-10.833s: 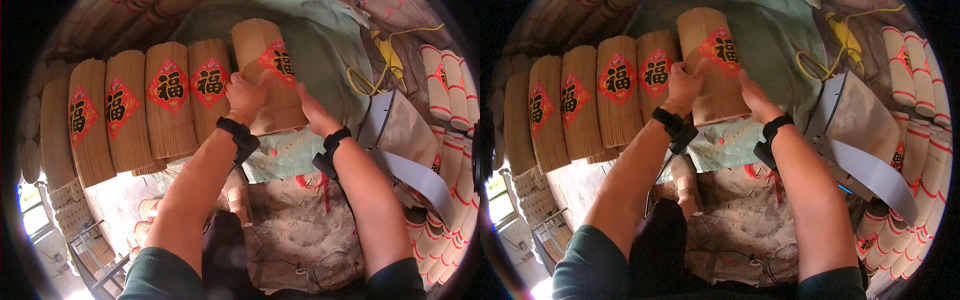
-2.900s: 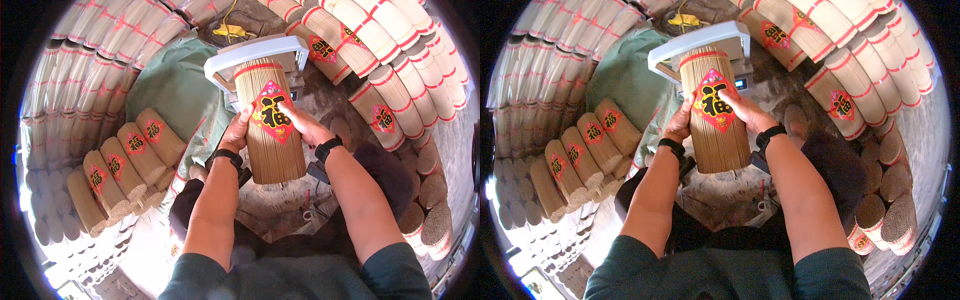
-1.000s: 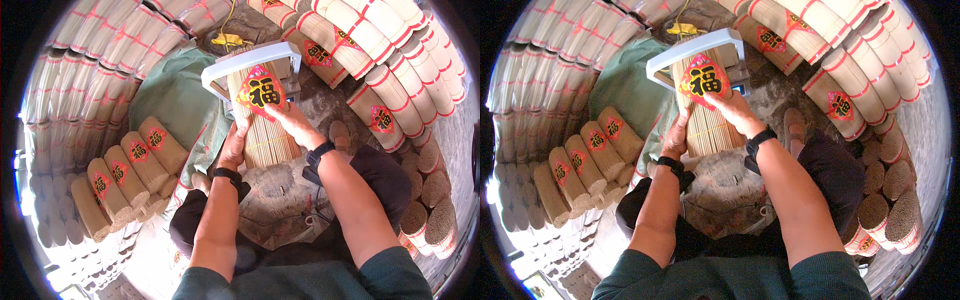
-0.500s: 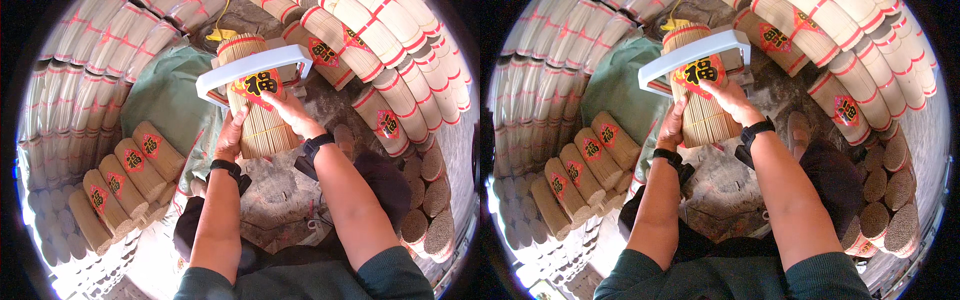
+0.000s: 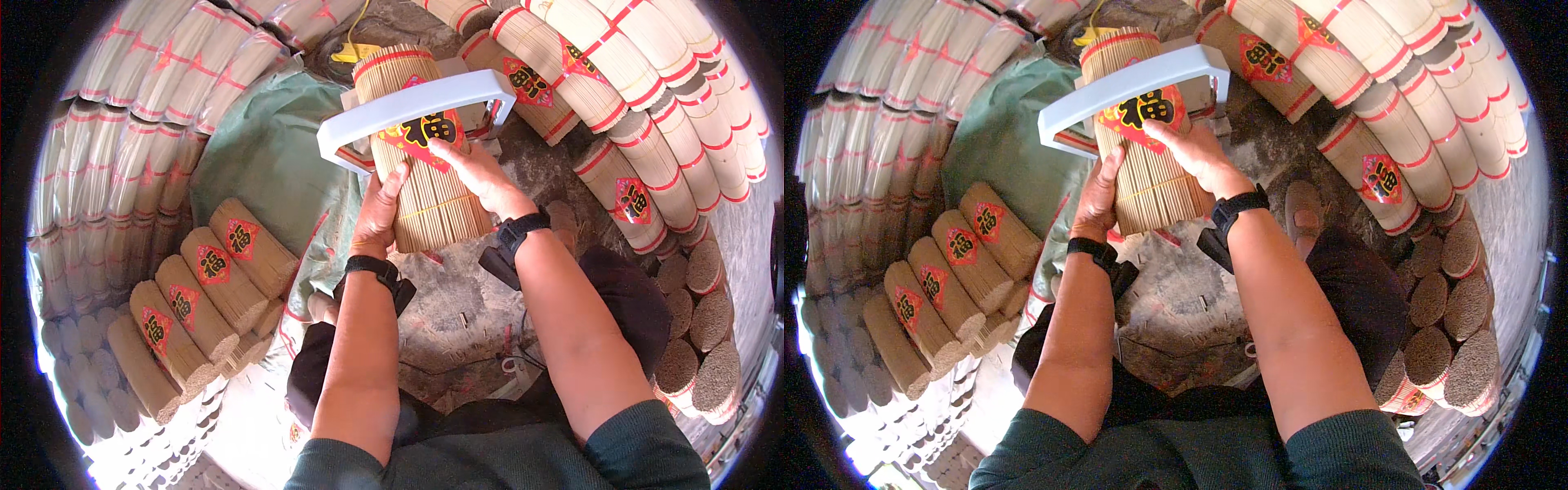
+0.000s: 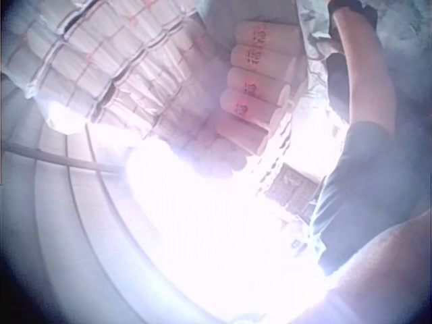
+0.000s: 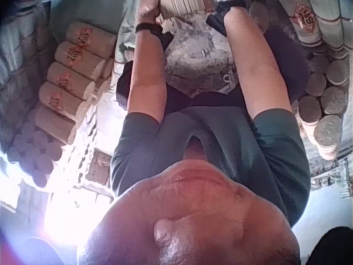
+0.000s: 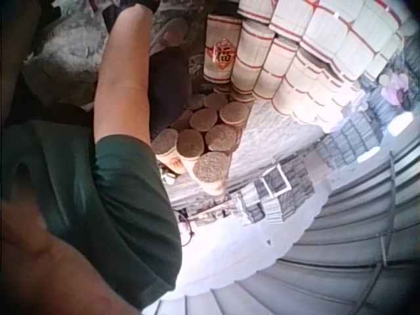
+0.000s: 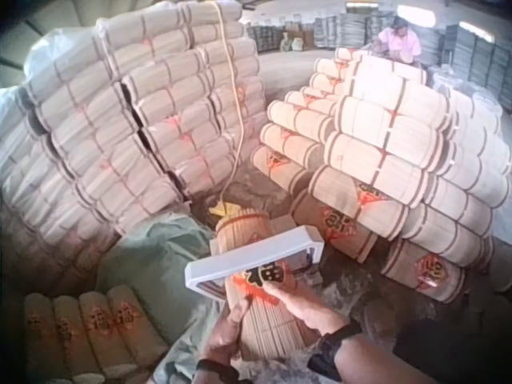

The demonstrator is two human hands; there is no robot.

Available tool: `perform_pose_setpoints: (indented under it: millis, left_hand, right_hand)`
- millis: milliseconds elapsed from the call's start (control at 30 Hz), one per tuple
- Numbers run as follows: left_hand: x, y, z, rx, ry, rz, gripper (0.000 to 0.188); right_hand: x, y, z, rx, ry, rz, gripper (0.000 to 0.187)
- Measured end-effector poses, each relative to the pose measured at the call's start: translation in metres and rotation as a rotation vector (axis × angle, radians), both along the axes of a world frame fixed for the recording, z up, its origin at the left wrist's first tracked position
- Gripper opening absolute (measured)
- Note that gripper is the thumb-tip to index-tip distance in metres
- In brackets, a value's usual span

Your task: Weighing bundles of bamboo sticks on a digital scale and applying decorative labels.

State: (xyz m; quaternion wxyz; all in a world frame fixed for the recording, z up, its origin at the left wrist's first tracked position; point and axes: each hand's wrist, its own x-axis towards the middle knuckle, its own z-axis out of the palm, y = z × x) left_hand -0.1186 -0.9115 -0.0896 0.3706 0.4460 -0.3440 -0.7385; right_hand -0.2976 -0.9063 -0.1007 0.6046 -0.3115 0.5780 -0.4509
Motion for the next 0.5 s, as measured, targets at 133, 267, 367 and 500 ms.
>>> perform_pose_setpoints:
  millis: [133,267,367,500]
  left_hand:
    - [0.0011,-0.0011,-0.001,-0.004,0.018,0.015,0.075]
    - [0.0013,-0.0016,-0.003,0.013,0.003,0.017,0.078]
    - [0.0011,-0.0016,-0.004,0.01,0.024,0.001,0.079]
    - [0.0003,-0.0029,-0.0035,-0.003,0.031,-0.012,0.082]
  right_hand:
    - [0.0001,-0.0002,0.0071,0.039,-0.034,0.033,0.061]
    - [-0.0013,-0.0004,0.007,0.102,-0.011,0.044,0.061]
    - [0.0006,0.0008,0.0031,0.091,-0.002,0.033,0.059]
    - [-0.0008,-0.0007,-0.0006,0.099,0.027,0.015,0.057]
